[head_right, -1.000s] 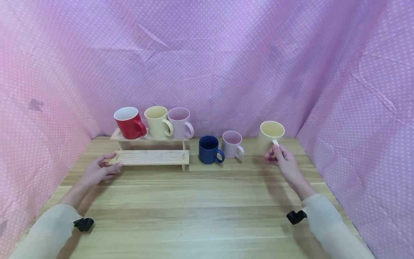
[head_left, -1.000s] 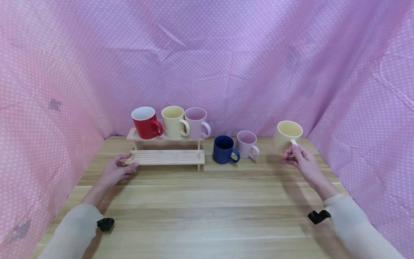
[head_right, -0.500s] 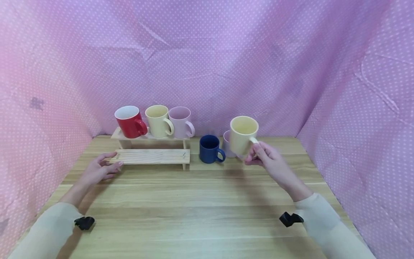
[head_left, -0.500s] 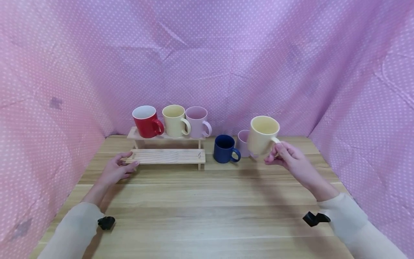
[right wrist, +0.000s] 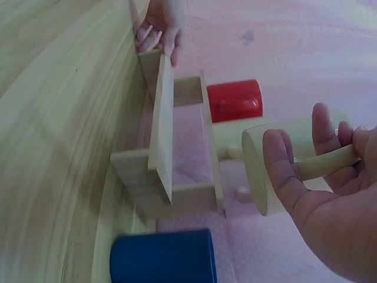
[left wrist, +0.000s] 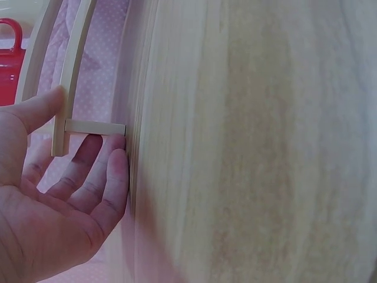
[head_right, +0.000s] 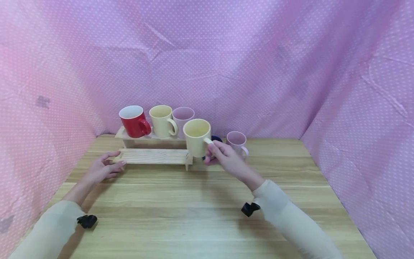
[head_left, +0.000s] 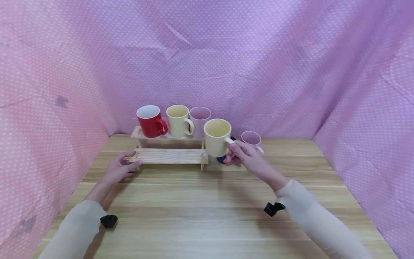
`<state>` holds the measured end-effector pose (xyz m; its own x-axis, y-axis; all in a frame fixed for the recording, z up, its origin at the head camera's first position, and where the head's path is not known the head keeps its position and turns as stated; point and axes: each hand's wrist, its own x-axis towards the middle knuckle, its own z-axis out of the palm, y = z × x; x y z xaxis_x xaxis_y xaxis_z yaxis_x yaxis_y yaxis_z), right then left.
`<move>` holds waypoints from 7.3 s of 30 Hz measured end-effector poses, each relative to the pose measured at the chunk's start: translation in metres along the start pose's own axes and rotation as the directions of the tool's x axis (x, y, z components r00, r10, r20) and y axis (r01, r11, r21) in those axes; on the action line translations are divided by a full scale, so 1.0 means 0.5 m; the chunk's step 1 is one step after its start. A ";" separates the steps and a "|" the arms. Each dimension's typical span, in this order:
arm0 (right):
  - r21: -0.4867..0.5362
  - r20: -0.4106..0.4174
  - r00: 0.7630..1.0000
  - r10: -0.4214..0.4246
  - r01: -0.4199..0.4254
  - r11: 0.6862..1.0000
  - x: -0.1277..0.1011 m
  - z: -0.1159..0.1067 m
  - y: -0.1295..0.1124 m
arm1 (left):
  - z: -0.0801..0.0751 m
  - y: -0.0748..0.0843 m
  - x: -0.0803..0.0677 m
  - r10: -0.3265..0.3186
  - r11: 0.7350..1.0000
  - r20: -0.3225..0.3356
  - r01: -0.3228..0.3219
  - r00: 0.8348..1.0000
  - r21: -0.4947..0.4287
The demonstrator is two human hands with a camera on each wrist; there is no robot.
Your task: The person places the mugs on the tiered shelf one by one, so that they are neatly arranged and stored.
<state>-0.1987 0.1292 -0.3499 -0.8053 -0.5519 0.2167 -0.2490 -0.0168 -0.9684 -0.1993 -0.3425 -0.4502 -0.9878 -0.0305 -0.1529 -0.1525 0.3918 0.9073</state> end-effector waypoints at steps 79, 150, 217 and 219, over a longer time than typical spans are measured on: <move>-0.305 -0.198 0.980 0.029 -0.090 0.948 -0.024 -0.078 0.048 | -0.006 -0.003 -0.004 -0.051 0.999 0.006 0.051 0.999 -0.006; 0.092 -0.276 0.894 0.353 -0.341 0.936 -0.048 -0.212 0.234 | -0.006 0.005 0.005 -0.031 0.998 0.009 0.032 0.999 -0.046; 0.146 0.088 0.987 0.135 -0.147 0.978 0.165 0.197 0.171 | 0.004 0.005 0.003 -0.038 0.999 0.005 0.038 0.999 -0.035; 0.137 0.094 0.988 0.126 -0.138 0.981 0.165 0.200 0.163 | 0.003 0.006 0.003 -0.036 0.999 0.008 0.036 0.999 -0.034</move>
<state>-0.2318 -0.0009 -0.4235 -0.7760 -0.6255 0.0806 -0.0596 -0.0545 -0.9967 -0.2013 -0.3400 -0.4482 -0.9814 -0.0368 -0.1886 -0.1892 0.3587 0.9141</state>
